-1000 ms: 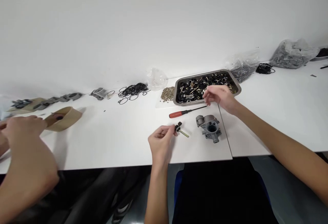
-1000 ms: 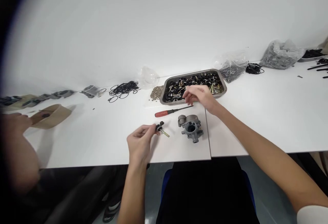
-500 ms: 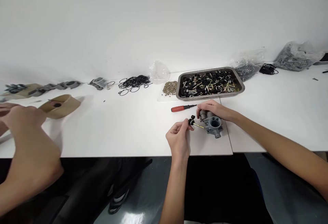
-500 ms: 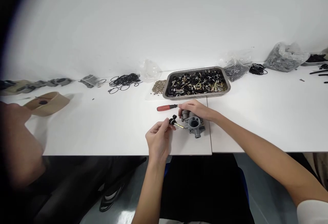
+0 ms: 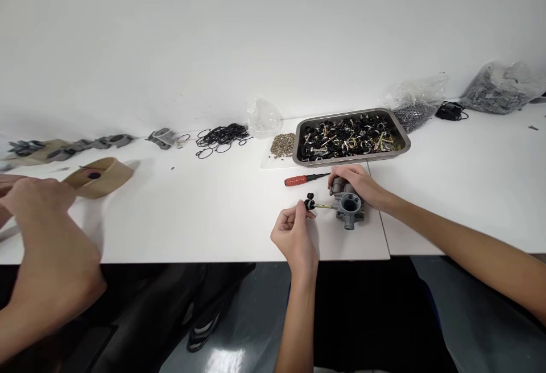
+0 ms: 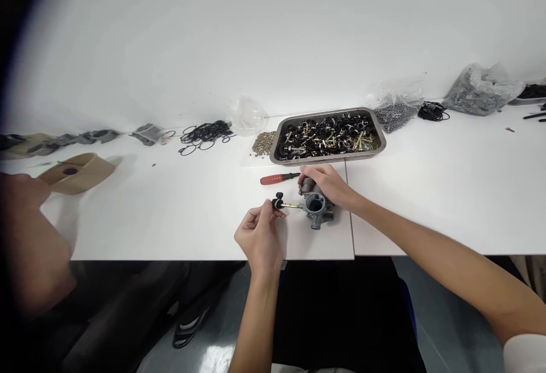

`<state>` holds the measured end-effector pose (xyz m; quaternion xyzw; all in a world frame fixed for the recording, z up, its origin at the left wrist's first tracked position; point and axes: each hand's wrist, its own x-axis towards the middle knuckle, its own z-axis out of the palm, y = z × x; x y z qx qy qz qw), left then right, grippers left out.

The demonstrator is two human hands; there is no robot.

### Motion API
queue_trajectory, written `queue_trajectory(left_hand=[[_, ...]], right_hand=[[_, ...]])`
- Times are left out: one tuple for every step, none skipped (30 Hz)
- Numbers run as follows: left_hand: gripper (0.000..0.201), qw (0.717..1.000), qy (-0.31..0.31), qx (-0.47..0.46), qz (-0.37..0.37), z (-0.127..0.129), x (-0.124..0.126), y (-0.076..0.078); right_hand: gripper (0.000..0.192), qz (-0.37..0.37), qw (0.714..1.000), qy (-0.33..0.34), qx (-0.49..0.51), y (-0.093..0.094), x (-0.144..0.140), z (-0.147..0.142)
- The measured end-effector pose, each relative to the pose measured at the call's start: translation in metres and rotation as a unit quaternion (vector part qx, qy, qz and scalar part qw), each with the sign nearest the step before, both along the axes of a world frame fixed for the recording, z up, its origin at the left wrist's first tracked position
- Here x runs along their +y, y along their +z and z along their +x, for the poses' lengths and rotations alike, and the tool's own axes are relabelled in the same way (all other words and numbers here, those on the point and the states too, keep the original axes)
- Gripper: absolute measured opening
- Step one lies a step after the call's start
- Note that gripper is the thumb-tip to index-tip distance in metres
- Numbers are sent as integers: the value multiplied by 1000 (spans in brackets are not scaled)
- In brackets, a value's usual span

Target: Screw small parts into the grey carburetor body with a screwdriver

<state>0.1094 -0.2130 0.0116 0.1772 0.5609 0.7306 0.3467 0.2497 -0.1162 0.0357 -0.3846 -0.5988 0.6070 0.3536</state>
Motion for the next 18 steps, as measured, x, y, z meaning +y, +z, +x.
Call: queue_trajectory(left_hand=[[37, 1000, 8, -2, 1, 1, 1, -1], [37, 1000, 14, -4, 1, 3, 2, -2], [36, 1000, 17, -6, 2, 4, 3, -3], [35, 1000, 18, -8, 3, 5, 4, -3], [35, 1000, 18, -8, 5, 6, 6, -4], [34, 1000, 16, -6, 6, 6, 7, -4], [33, 1000, 12, -3, 7, 6, 8, -4], [34, 1000, 10, 2, 6, 6, 9, -4], [35, 1000, 9, 6, 3, 6, 10, -4], [36, 1000, 10, 9, 1, 6, 10, -4], [37, 1000, 12, 11, -2, 6, 10, -4], [39, 1000, 13, 12, -5, 7, 10, -4], [39, 1000, 15, 11, -6, 7, 10, -4], [40, 1000, 16, 9, -8, 8, 9, -4], [40, 1000, 17, 8, -9, 8, 9, -4], [40, 1000, 18, 9, -10, 8, 9, -4], [40, 1000, 18, 10, -10, 9, 9, -4], [40, 1000, 18, 12, -11, 9, 9, -4]], right_hand=[[41, 3, 1000, -6, -3, -1, 0, 0], [42, 6, 1000, -9, -6, -1, -1, 0], [42, 9, 1000, -9, -8, -1, -1, 0], [42, 11, 1000, -7, -9, -1, -1, -1], [41, 14, 1000, -5, -10, -1, -1, -1], [41, 17, 1000, -3, -10, -1, -1, -1], [41, 19, 1000, -2, -10, 0, -1, -1], [40, 22, 1000, -1, -9, 0, -1, -1], [40, 24, 1000, -2, -9, 0, -1, -1], [40, 25, 1000, -3, -9, 0, -1, -1], [39, 25, 1000, -3, -9, 1, -1, -1], [39, 25, 1000, -4, -10, 1, -1, -1], [39, 25, 1000, -5, -10, 1, -1, -1], [39, 25, 1000, -6, -11, 1, -1, -1], [39, 25, 1000, -7, -12, 1, -1, -1], [39, 25, 1000, -7, -13, 1, -1, -1], [40, 26, 1000, -8, -14, 1, -1, -1], [40, 28, 999, -10, -15, 1, -1, -1]])
